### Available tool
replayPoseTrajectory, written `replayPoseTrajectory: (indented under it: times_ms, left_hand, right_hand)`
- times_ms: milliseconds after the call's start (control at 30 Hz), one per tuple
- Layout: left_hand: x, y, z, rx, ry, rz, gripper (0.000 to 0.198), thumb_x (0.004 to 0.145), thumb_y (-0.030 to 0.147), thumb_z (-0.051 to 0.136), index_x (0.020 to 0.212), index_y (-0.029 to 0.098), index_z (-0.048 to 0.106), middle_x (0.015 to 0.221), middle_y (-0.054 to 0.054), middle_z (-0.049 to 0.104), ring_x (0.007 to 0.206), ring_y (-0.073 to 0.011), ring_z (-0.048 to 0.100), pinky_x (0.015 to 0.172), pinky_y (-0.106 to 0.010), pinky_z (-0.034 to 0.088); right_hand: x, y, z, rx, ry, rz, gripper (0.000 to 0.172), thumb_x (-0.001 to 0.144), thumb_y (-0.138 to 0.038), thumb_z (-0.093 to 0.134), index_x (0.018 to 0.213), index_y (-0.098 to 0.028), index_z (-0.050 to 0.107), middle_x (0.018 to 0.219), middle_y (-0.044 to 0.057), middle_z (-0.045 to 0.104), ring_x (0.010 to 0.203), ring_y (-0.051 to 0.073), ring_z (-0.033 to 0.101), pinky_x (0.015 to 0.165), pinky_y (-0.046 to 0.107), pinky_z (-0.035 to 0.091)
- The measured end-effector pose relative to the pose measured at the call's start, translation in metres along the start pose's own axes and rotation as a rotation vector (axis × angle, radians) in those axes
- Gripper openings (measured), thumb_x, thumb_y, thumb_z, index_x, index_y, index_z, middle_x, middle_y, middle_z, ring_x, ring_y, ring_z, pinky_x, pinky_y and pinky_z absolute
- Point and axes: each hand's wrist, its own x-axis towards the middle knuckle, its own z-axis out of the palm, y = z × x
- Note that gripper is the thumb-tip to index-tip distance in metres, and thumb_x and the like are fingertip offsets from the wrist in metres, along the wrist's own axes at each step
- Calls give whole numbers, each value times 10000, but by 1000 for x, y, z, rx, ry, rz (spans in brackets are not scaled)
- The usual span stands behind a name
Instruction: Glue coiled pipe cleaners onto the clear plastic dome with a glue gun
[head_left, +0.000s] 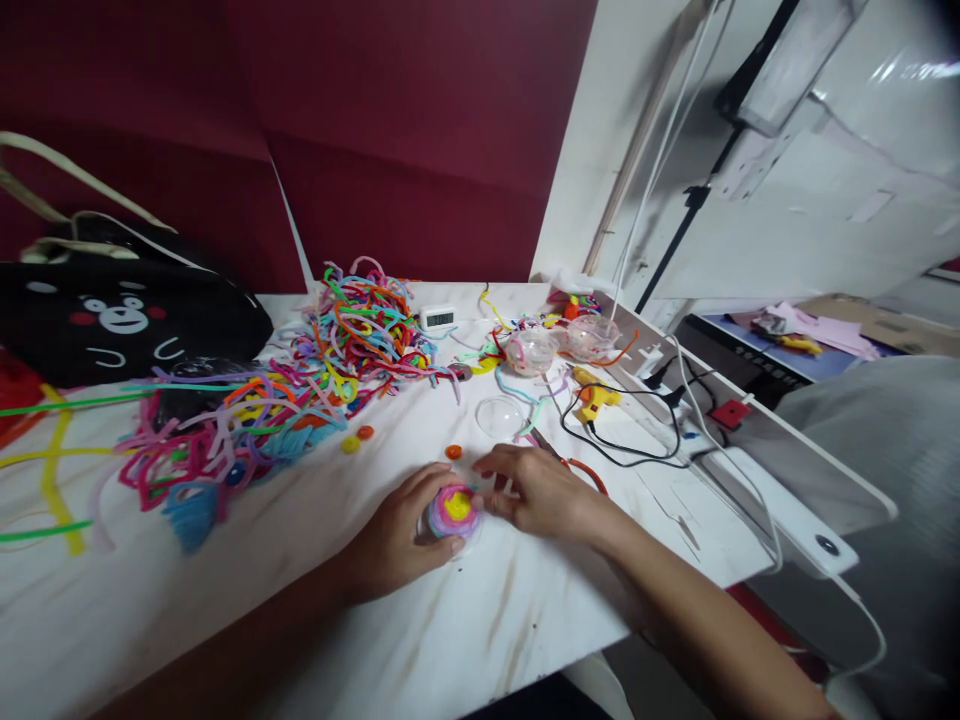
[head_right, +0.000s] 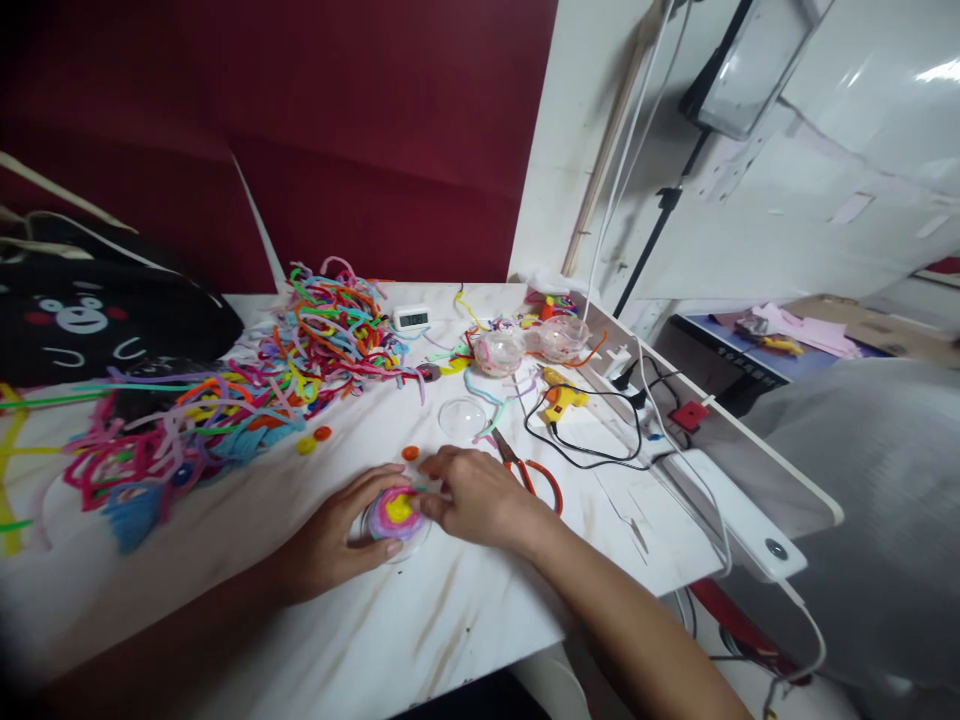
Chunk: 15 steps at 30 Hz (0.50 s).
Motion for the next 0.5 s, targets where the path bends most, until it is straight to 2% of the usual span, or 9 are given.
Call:
replayPoseTrajectory:
  times_ms: [67, 200, 267, 333, 367, 500]
  left_hand:
    - [0, -1, 1, 4, -6, -4, 465, 719, 173, 651, 1170, 211, 542, 1256, -113, 597, 1205, -272, 566, 1024, -425, 483]
    - [0, -2, 1, 9, -7, -18, 467, 708, 158, 651, 1160, 205, 542, 1271, -120, 588, 1212, -272, 558, 1031, -424, 476]
    - [0, 0, 0, 8, -9, -22, 469, 699, 154, 656, 1153, 204, 550, 1270, -120, 591, 1215, -275, 556, 1031, -423, 476]
    - [0, 1, -1, 4, -14, -31, 476, 683, 141, 658, 1144, 207, 557, 1254, -114, 600, 1210, -277, 560, 1025, -422, 481]
    - [0, 1, -1, 0, -17, -35, 480, 675, 133, 657, 1139, 207, 560, 1246, -112, 604, 1206, -278, 561, 1024, -422, 482]
    - [0, 0, 0, -14, -29, -46, 498, 665, 125, 652, 1148, 198, 554, 1251, -125, 594, 1231, -290, 538, 1054, -449, 455]
  right_hand:
    - [21, -3, -10, -166, -6, 50, 345, 874, -291, 633, 1204, -192, 634, 1070, 83, 710, 854, 189, 685, 746, 286, 498]
    - [84, -1, -17, -269, 67, 152, 399, 871, -299, 635, 1242, -159, 592, 1244, 150, 630, 1032, 255, 648, 840, 346, 507]
    - [118, 5, -12, -304, 92, 226, 426, 864, -290, 661, 1256, -151, 572, 1271, 158, 601, 1074, 268, 628, 853, 366, 519]
    - [147, 15, -4, -327, 109, 313, 398, 896, -310, 648, 1252, -153, 564, 1251, 131, 599, 1038, 251, 636, 842, 406, 543]
    - [158, 20, 0, -337, 123, 346, 354, 937, -338, 602, 1248, -172, 564, 1243, 93, 599, 1035, 229, 629, 857, 431, 547]
    - [189, 34, 16, -360, 160, 384, 345, 942, -336, 595, 1244, -170, 568, 1243, 92, 598, 1042, 229, 626, 865, 439, 545]
